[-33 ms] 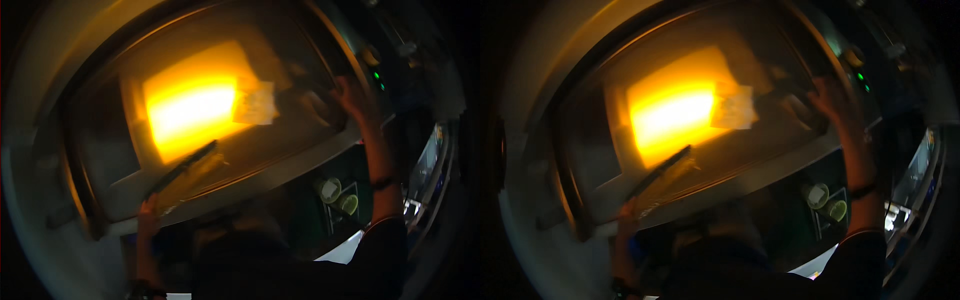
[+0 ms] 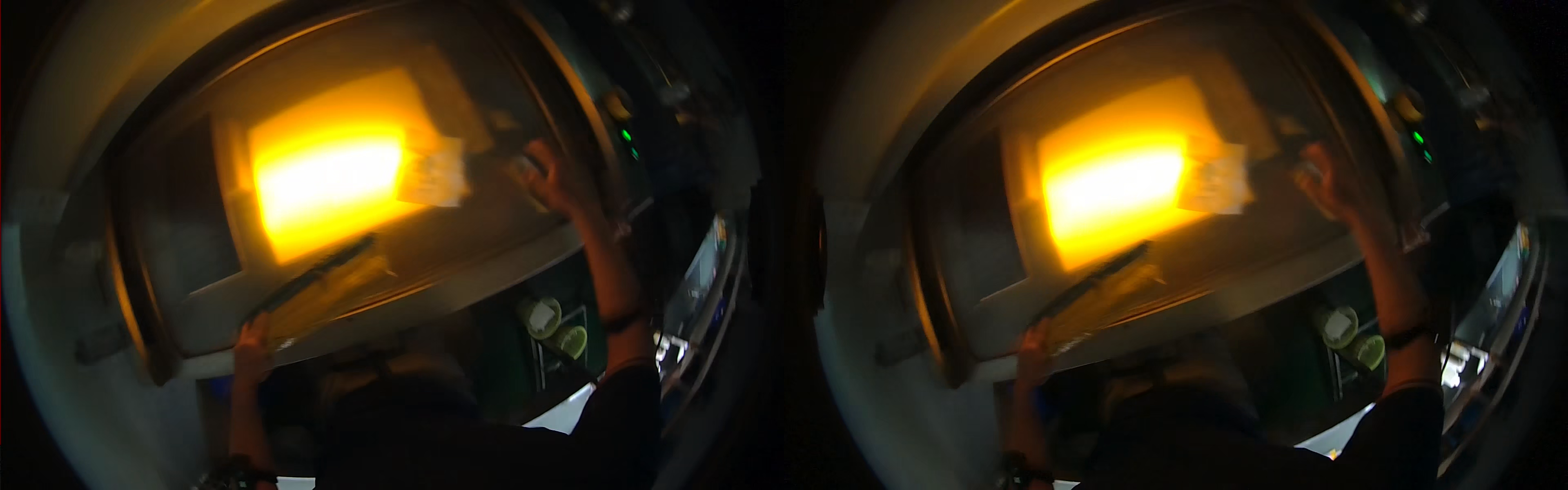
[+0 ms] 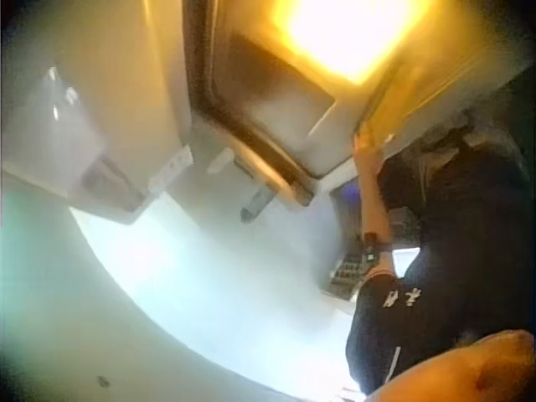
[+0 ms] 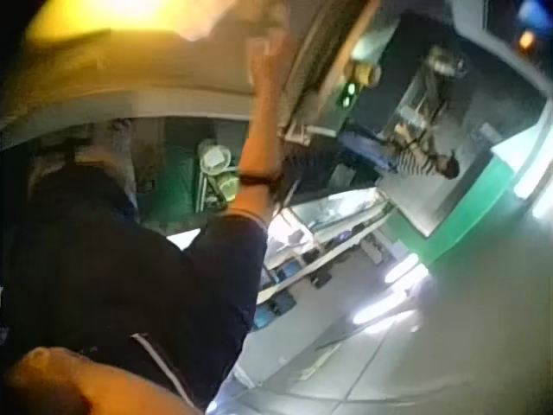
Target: Operating an LED exposure machine to process green PCB boards in a workshop.
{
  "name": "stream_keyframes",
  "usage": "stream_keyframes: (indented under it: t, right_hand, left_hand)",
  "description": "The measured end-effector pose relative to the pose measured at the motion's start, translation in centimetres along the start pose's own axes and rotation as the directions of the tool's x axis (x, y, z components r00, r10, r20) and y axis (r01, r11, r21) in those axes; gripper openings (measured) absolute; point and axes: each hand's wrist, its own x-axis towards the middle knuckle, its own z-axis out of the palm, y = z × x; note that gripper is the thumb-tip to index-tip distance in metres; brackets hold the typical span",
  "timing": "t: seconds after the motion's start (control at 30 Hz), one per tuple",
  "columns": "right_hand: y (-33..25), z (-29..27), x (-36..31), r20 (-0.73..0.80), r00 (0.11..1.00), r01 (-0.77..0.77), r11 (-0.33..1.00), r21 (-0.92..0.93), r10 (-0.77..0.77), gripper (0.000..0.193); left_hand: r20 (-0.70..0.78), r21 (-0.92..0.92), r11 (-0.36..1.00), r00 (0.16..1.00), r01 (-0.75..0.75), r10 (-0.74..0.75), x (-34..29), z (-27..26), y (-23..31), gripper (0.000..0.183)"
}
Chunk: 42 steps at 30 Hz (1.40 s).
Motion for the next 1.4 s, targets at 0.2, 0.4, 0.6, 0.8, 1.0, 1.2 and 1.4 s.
stream_keyframes:
  t: [0.2,0.4,0.6,0.8,1.0,1.2,1.4]
  right_hand:
    - [-26.6,13.9,-8.1,0.551,0.643,0.586,0.805,0.094,-0.532,0.073]
    - [-38.0,25.1,-0.6,0.411,0.767,0.531,0.847,0.028,-0.494,0.057]
    - [-42.4,32.9,24.9,0.166,0.881,0.471,0.856,-0.212,-0.444,0.060]
    - [-43.1,35.9,43.5,0.041,0.874,0.479,0.842,-0.248,-0.485,0.063]
    - [-42.5,36.9,49.2,0.025,0.872,0.480,0.841,-0.249,-0.489,0.063]
    - [-42.0,33.6,38.0,0.167,0.879,0.477,0.825,-0.304,-0.447,0.060]
    - [-39.5,25.3,5.6,0.581,0.613,0.638,0.769,0.037,-0.536,0.070]
  left_hand:
    - [0.037,0.085,0.992,0.994,0.096,-0.100,-1.3,1.4,-5.1,0.067]
    - [0.098,0.198,0.978,0.994,-0.068,0.049,4.7,-3.1,-19.7,0.058]
    - [-0.309,0.282,0.959,0.943,-0.029,0.119,28.8,-10.4,-31.9,0.048]
    - [-0.192,-0.326,0.923,0.942,0.202,-0.274,45.9,-13.8,-41.4,0.045]
    - [-0.032,-0.127,0.953,0.960,0.273,-0.279,48.9,-20.3,-38.5,0.046]
    - [-0.251,0.125,0.990,0.968,0.063,-0.030,40.7,-16.8,-35.4,0.049]
    - [0.270,0.353,0.816,0.885,-0.457,0.379,9.6,-0.8,-28.2,0.061]
